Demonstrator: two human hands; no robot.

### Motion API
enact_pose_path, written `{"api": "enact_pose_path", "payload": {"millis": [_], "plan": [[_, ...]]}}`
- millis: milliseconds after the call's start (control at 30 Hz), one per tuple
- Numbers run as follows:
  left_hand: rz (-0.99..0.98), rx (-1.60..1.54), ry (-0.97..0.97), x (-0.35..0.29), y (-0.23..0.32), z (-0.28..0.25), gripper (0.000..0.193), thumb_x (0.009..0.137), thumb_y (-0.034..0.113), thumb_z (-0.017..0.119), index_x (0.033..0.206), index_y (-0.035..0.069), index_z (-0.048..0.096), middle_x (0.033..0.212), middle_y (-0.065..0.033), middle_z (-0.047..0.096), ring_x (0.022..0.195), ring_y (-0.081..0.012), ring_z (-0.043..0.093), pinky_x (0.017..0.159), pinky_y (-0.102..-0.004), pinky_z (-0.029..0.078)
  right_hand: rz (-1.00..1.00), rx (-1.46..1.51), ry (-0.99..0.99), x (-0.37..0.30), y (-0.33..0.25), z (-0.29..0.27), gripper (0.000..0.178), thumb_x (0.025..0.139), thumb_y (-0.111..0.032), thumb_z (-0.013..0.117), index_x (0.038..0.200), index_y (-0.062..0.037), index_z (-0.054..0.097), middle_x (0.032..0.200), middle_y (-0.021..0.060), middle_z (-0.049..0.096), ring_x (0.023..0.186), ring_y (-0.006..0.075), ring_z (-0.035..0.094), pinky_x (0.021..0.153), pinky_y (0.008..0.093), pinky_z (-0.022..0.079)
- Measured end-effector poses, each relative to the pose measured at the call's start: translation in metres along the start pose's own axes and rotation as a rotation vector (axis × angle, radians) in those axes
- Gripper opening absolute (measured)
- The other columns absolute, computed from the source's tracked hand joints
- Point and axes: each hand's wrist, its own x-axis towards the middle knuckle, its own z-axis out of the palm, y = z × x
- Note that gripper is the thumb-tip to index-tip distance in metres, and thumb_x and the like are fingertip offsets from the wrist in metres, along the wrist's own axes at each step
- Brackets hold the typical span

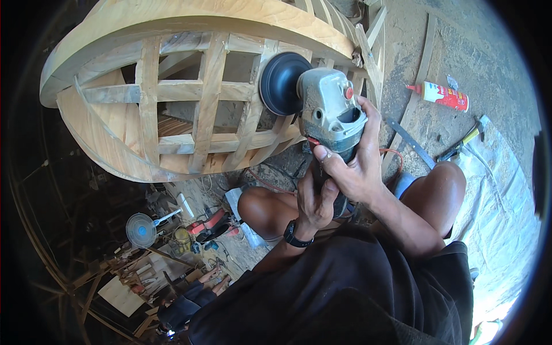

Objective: The person retrieves metal strips from a container, loads them into a staple gun, and then uses the staple gun and a power sander to assemble and smooth a curved wooden furniture frame.

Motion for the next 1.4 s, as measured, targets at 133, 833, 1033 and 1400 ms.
{"api": "enact_pose_path", "payload": {"millis": [133, 833, 1033, 1400], "plan": [[-0.065, 0.021, -0.081, 0.005, 0.001, -0.005, 0.066, 0.093, 0.044, 0.052, 0.132, -0.008, 0.040, 0.111, -0.0231, 0.061, 0.101, -0.0316, 0.062, 0.084, -0.0387, 0.048, 0.036, 0.029, 0.085, -0.003, 0.014, 0.004, 0.083, 0.078, -0.023, 0.070, 0.138, 0.0041, 0.021, 0.125, 0.0169, 0.041, 0.116, 0.0239, 0.043, 0.102, 0.0366, 0.033], [0.006, 0.044, -0.052, 0.006, -0.010, -0.006, 0.069, 0.090, 0.048, 0.056, 0.129, -0.007, 0.043, 0.103, -0.0212, 0.064, 0.093, -0.0307, 0.065, 0.077, -0.0382, 0.049, 0.050, 0.140, 0.074, -0.007, 0.022, 0.005, 0.086, 0.079, -0.024, 0.069, 0.138, 0.0050, 0.014, 0.125, 0.0216, 0.040, 0.117, 0.0265, 0.044, 0.102, 0.0391, 0.034], [-0.049, 0.022, -0.062, 0.007, -0.008, 0.001, 0.064, 0.090, 0.046, 0.057, 0.125, -0.007, 0.046, 0.100, -0.0201, 0.064, 0.092, -0.0289, 0.065, 0.077, -0.0374, 0.049, 0.079, 0.109, 0.092, -0.009, 0.027, 0.000, 0.085, 0.079, -0.022, 0.069, 0.138, 0.0051, 0.015, 0.125, 0.0208, 0.040, 0.117, 0.0260, 0.043, 0.102, 0.0388, 0.034], [-0.047, 0.051, -0.074, 0.007, -0.002, -0.003, 0.063, 0.091, 0.046, 0.056, 0.125, -0.006, 0.046, 0.099, -0.0197, 0.065, 0.089, -0.0279, 0.065, 0.076, -0.0371, 0.049, 0.085, 0.125, 0.112, -0.008, 0.022, 0.003, 0.084, 0.078, -0.021, 0.070, 0.137, 0.0068, 0.018, 0.122, 0.0215, 0.041, 0.115, 0.0263, 0.046, 0.100, 0.0375, 0.036]]}}
